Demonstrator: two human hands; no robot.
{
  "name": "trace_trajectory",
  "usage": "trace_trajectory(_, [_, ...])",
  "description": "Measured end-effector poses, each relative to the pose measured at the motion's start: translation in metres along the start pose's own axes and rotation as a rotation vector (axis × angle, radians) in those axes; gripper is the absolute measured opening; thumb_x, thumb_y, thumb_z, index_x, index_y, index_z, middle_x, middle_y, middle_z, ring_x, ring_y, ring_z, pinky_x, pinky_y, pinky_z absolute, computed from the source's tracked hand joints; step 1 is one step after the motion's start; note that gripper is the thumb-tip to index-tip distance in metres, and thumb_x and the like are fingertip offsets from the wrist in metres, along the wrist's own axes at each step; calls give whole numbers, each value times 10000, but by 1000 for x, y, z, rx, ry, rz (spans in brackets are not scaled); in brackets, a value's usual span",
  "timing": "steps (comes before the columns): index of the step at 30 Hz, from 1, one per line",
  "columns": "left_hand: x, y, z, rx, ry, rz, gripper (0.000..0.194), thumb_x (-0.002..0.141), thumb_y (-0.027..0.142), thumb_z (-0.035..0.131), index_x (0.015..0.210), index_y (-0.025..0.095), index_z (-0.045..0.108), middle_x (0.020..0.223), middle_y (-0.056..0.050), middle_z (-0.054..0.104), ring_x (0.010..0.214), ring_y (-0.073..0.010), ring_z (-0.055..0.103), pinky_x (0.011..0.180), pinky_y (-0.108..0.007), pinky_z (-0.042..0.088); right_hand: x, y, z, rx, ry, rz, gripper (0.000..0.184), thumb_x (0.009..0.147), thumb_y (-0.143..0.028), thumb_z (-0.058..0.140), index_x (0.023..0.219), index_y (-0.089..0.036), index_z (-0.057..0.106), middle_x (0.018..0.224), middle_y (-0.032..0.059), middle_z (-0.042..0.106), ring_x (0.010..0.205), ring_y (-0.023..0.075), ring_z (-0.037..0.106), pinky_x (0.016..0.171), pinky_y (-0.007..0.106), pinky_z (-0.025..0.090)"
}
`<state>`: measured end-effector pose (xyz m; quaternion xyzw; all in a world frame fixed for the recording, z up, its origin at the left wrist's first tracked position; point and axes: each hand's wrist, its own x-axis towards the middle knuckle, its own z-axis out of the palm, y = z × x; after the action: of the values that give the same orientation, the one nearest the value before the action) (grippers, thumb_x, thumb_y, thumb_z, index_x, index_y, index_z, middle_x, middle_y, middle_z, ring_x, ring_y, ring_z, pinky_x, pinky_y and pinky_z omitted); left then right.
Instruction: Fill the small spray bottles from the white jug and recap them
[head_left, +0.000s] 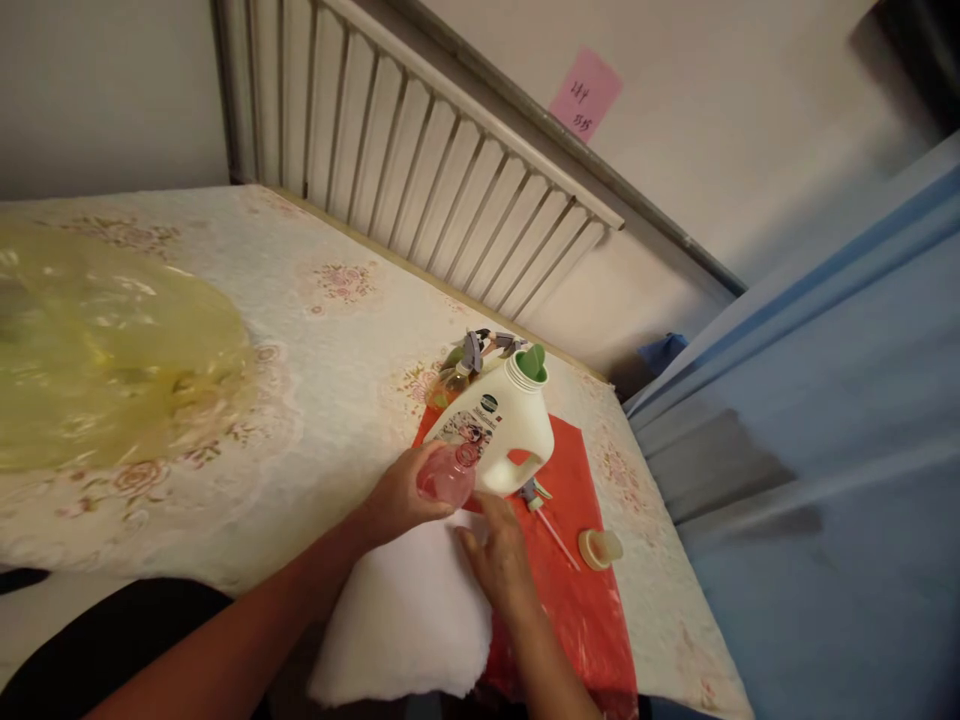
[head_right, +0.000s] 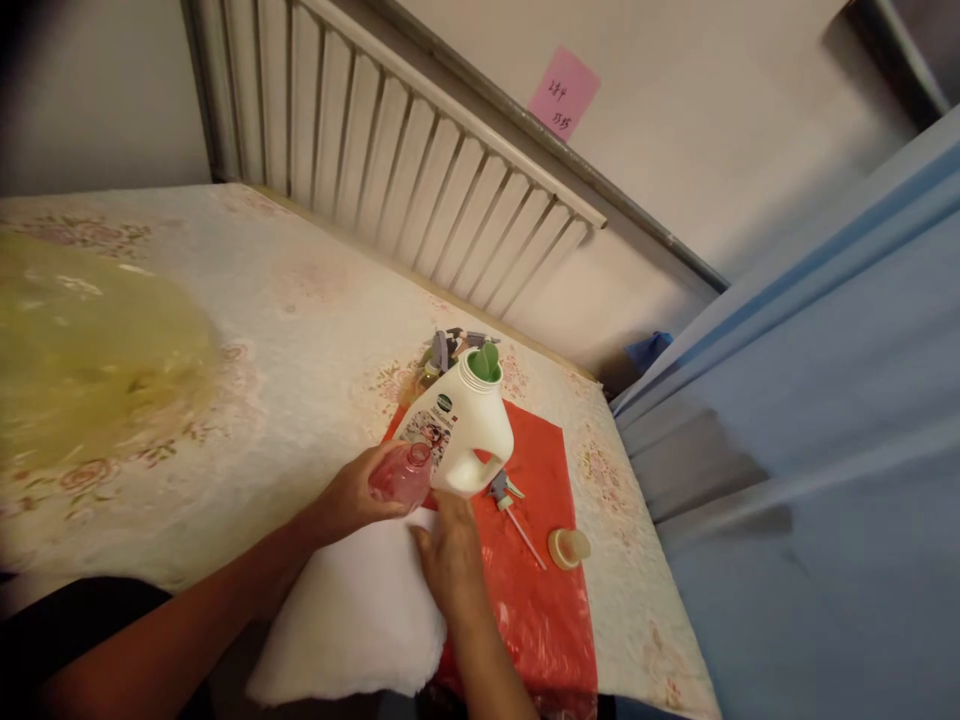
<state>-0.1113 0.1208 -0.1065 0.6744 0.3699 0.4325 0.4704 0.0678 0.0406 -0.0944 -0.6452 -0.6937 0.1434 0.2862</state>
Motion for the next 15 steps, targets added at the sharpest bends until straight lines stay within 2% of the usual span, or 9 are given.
trace_trajectory(5, [4, -8, 0, 17, 23, -3, 745, 613, 187, 754, 1306, 211, 483, 1288, -76, 621, 1177, -268, 599, 1007, -401, 493, 6, 7, 10, -251, -139, 36, 411, 785, -109, 576, 1186, -180, 627, 1194, 129, 648, 1131, 287, 559, 990, 446, 418])
trace_trajectory(9, [5, -11, 1, 29, 48, -11, 779, 591, 183, 763, 1317, 195, 482, 1314, -90, 608, 1202, -285, 582, 1018, -419, 484, 10, 14, 15, -280, -195, 79, 382, 812, -116, 545, 1174, -186, 646, 1166, 120, 674, 1141, 282, 564, 985, 418, 402])
trace_trajectory(15, [4, -12, 2, -6, 41, -3, 782, 606, 170, 733, 1342, 206, 469, 1320, -80, 612, 1222, -285, 570, 1026, -430, 481, 9, 17, 9, -229, -288, 105, 236, 834, -147, 528, 991, -168, 703, 926, 84, 739, 857, 227, 669, 763, 301, 464])
